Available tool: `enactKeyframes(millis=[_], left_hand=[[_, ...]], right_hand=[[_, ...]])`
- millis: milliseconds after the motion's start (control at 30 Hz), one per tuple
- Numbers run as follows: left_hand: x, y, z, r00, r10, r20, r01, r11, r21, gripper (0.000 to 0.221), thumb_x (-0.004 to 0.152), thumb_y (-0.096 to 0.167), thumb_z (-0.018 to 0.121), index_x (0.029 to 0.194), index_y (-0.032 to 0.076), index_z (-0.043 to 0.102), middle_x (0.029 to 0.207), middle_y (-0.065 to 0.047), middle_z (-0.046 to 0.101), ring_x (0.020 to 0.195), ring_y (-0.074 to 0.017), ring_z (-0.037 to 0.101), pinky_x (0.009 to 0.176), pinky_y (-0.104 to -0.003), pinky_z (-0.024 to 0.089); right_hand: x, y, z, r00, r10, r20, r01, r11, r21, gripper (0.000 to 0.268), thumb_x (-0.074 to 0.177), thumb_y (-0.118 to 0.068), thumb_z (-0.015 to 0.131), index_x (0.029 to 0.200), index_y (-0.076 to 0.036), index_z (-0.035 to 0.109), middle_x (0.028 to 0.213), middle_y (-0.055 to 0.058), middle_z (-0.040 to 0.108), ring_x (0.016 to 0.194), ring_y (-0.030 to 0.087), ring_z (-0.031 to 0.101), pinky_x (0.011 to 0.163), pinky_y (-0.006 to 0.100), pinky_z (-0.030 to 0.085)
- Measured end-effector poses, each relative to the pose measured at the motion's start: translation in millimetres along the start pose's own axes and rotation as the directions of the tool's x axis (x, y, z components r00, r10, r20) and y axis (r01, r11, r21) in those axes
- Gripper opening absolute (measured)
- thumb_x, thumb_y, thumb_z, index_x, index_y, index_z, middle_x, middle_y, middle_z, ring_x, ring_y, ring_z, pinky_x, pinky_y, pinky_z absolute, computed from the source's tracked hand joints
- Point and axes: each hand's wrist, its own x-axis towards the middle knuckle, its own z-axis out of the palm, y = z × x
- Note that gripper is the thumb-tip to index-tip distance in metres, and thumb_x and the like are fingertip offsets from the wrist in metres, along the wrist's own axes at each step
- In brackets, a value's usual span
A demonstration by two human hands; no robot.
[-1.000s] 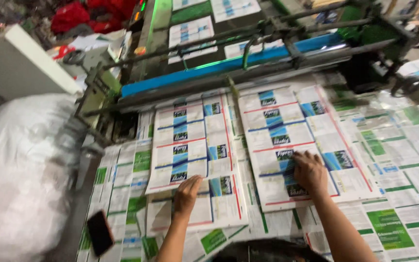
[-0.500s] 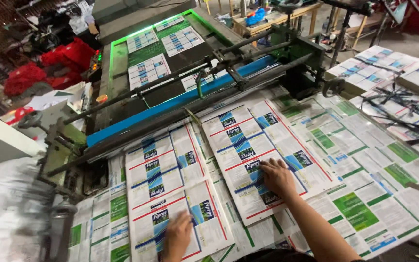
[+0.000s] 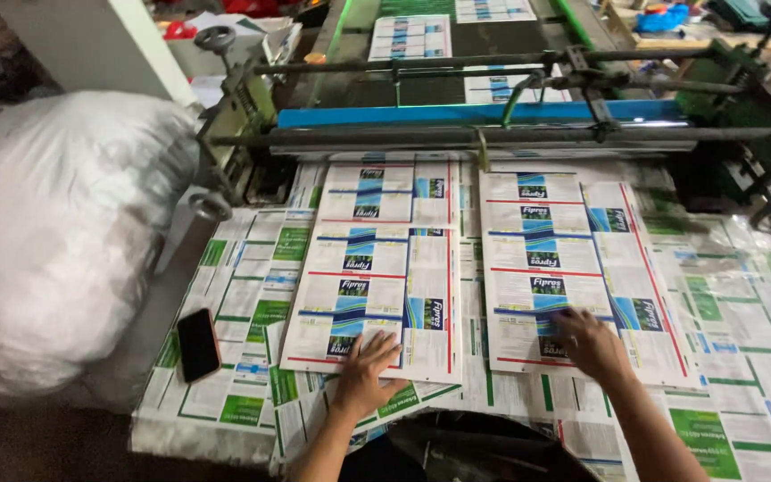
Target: Operating a semi-automated flatbed printing machine by placing and aligning sheets on the conveyor belt.
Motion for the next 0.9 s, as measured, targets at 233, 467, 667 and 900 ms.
enactKeyframes(millis=[233,467,667,900], left_hand=[[2.8,1.6,4.5,0.999,-0.036,0.029,0.036,0.999,0.026,0.059,0.087,0.049,0.076,0.130,0.010,0.069,0.152,-0.010,0.053,0.145,-0.0290,0.042,0.123,-0.053,0.019],[0.4,0.2,6.0,1.000,0.002,-0.014,-0.002,0.999,0.034,0.057,0.088,0.049,0.074,0.129,0.008,0.071,0.149,-0.012,0.056,0.144,-0.0326,0.045,0.122,-0.053,0.021],[1.6,2.9,8.6,0.998,0.003,-0.062,-0.002,1.000,0.017,0.053,0.092,0.051,0.069,0.124,0.009,0.074,0.146,-0.013,0.060,0.143,-0.0328,0.048,0.123,-0.054,0.024],[0.9,-1.1,17.4,0.993,0.021,-0.116,-0.017,0.999,0.038,0.041,0.103,0.040,0.056,0.122,0.010,0.076,0.142,-0.011,0.065,0.141,-0.0328,0.052,0.122,-0.055,0.027]], right_hand=[[-68.9,-14.5,-15.7,0.995,-0.006,-0.096,0.020,0.990,0.142,0.058,0.067,-0.038,0.085,0.120,-0.018,0.074,0.143,0.005,0.059,0.135,0.032,0.053,0.105,0.045,0.049],[-60.5,13.9,11.4,0.999,-0.020,-0.043,0.022,0.999,0.035,0.033,0.079,-0.043,0.075,0.111,-0.042,0.078,0.142,-0.013,0.062,0.138,0.020,0.057,0.109,0.037,0.054],[-43.0,1.7,-33.4,0.982,0.147,0.123,-0.156,0.985,0.075,0.030,0.093,-0.034,0.063,0.122,-0.028,0.073,0.127,-0.006,0.074,0.098,0.026,0.076,0.078,0.042,0.063],[-51.7,-34.0,-91.1,0.946,-0.031,-0.324,0.026,0.999,-0.022,0.019,0.097,-0.014,0.056,0.100,-0.020,0.074,0.110,-0.003,0.078,0.104,0.023,0.075,0.090,0.047,0.061]])
